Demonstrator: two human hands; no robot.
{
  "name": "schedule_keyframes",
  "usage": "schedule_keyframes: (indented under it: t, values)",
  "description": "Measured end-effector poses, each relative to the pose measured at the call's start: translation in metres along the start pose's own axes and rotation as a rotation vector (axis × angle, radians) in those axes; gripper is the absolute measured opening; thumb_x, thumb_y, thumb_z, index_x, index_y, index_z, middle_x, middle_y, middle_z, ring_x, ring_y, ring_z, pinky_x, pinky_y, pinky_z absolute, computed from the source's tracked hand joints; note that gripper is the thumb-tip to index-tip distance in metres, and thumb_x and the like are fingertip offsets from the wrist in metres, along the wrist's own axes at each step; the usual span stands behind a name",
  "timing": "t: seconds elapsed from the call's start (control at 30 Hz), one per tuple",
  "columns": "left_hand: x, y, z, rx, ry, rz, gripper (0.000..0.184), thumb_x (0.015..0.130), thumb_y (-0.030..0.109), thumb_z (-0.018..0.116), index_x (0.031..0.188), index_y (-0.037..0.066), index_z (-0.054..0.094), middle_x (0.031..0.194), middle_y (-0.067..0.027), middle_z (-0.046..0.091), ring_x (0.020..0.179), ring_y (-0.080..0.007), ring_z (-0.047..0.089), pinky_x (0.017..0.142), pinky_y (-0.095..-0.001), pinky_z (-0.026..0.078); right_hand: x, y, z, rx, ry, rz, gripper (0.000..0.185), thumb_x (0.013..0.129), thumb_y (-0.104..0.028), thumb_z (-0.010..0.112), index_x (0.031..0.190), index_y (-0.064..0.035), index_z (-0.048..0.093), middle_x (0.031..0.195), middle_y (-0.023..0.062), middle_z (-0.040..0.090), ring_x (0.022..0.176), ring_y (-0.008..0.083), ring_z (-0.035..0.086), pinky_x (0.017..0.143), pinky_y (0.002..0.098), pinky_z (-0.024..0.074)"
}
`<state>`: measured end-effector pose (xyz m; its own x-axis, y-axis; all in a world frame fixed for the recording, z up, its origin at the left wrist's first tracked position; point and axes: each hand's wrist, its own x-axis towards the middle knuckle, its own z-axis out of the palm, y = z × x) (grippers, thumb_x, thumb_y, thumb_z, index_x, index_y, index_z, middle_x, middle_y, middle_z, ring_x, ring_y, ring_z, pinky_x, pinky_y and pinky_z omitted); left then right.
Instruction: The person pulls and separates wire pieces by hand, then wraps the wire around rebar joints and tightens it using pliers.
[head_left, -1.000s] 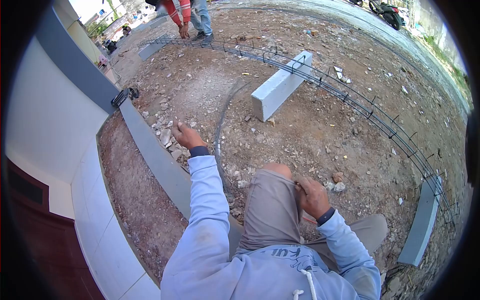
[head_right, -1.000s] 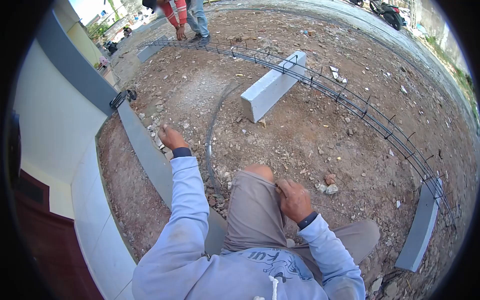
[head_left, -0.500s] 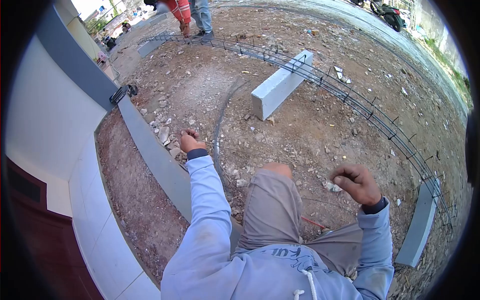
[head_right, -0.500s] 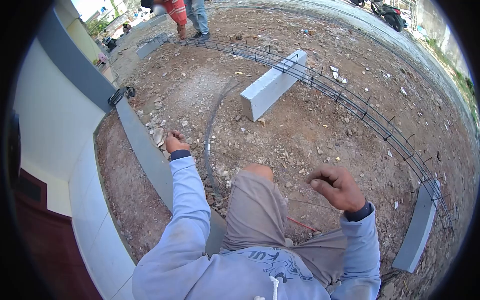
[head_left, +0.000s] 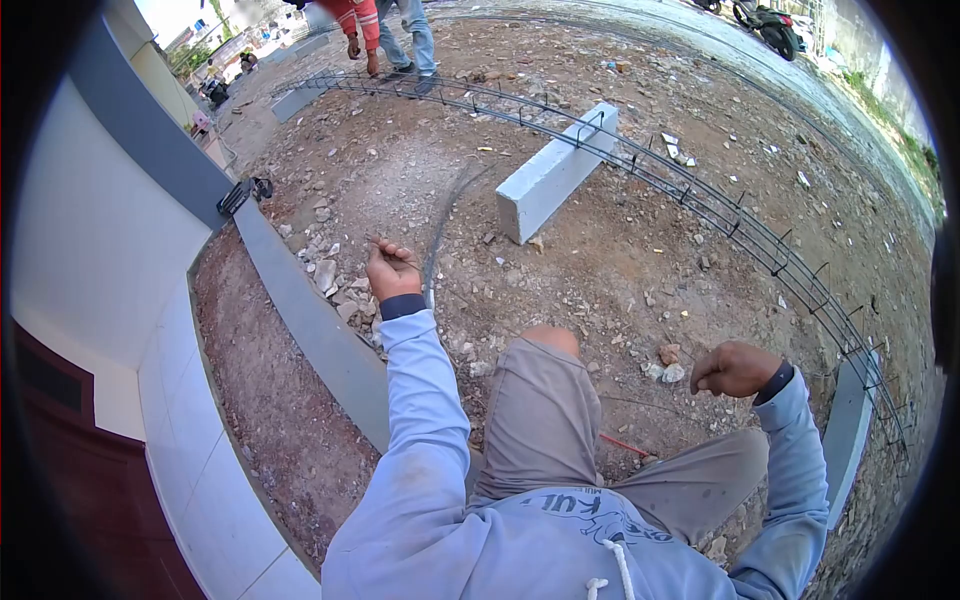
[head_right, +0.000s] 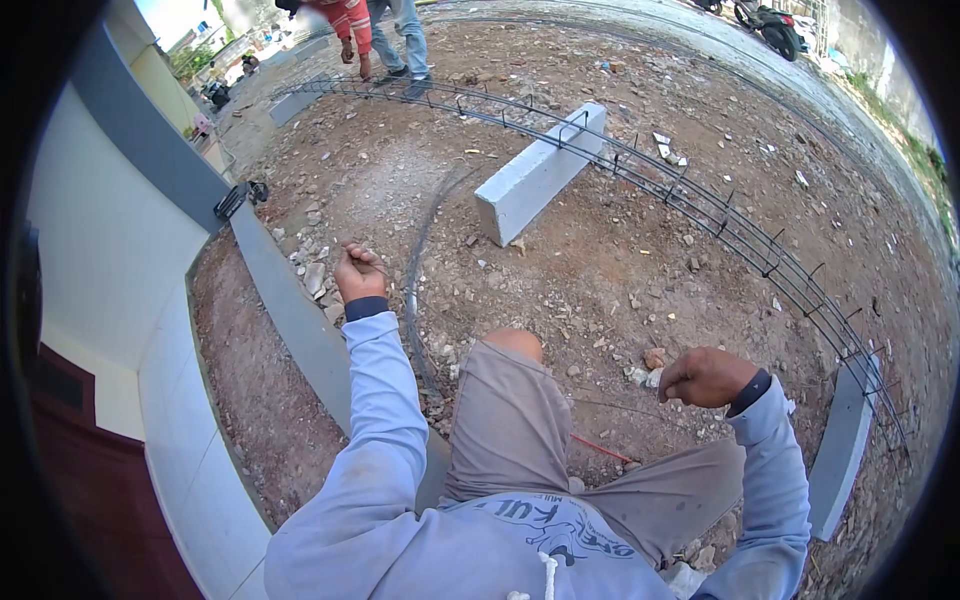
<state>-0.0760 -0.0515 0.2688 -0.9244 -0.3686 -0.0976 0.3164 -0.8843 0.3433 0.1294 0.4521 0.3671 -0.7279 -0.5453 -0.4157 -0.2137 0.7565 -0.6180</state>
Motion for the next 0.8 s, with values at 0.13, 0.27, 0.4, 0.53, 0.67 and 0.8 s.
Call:
schedule_keyframes:
  t: [0.13,0.27,0.4,0.53,0.67,0.8]
  values:
    - [-0.003,0.008,-0.016,0.029,0.071,0.021,0.020,0.099,0.026,0.040,0.095,0.015,0.056,0.068,0.0044,0.053,0.058,-0.0077,0.051,0.050,-0.0234,0.044,-0.042,-0.020,-0.002,0.796,0.164,-0.047,0.014,0.087,-0.004,0.052,0.087,-0.0016,0.066,0.070,0.0037,0.063,0.061,0.0091,0.055,0.053,0.0251,0.0424]
    - [-0.020,-0.008,-0.001,0.104,0.111,0.005,0.018,0.097,0.025,0.044,0.097,0.015,0.059,0.072,0.0034,0.058,0.062,-0.0098,0.055,0.055,-0.0241,0.048,-0.021,0.028,0.015,0.526,0.721,0.220,0.015,0.089,-0.007,0.052,0.086,-0.0016,0.066,0.071,0.0056,0.063,0.058,0.0097,0.055,0.051,0.0260,0.0413]
    - [-0.021,-0.013,0.010,0.140,0.067,-0.051,0.016,0.096,0.023,0.048,0.097,0.013,0.061,0.078,0.0022,0.062,0.067,-0.0110,0.058,0.059,-0.0246,0.049,-0.010,0.053,0.038,-0.168,0.583,0.218,0.012,0.083,-0.011,0.057,0.089,-0.0053,0.066,0.071,0.0111,0.063,0.062,0.0169,0.060,0.061,0.0337,0.0471]
    - [-0.010,-0.002,-0.002,0.140,0.088,-0.036,0.018,0.096,0.022,0.048,0.094,0.012,0.062,0.078,0.0025,0.063,0.066,-0.0108,0.059,0.058,-0.0247,0.050,-0.028,0.011,0.037,0.356,-0.101,0.174,0.014,0.083,-0.008,0.057,0.092,-0.0019,0.066,0.074,0.0079,0.065,0.072,0.0177,0.061,0.067,0.0307,0.0479]
    - [-0.008,0.010,-0.020,0.117,0.184,-0.022,0.020,0.096,0.024,0.047,0.091,0.012,0.062,0.077,0.0021,0.063,0.064,-0.0107,0.058,0.056,-0.0248,0.049,-0.071,-0.026,0.019,0.681,0.138,-0.149,0.012,0.082,-0.008,0.062,0.086,0.0031,0.066,0.083,0.0069,0.067,0.079,0.0155,0.061,0.071,0.0276,0.0466]
    - [-0.017,-0.002,-0.021,0.186,0.170,-0.020,0.019,0.095,0.024,0.048,0.089,0.013,0.061,0.080,0.0022,0.064,0.068,-0.0105,0.060,0.059,-0.0252,0.048,-0.069,0.000,0.007,0.346,0.698,0.089,0.011,0.080,-0.008,0.062,0.087,-0.0006,0.067,0.079,0.0110,0.066,0.075,0.0211,0.063,0.069,0.0295,0.0479]
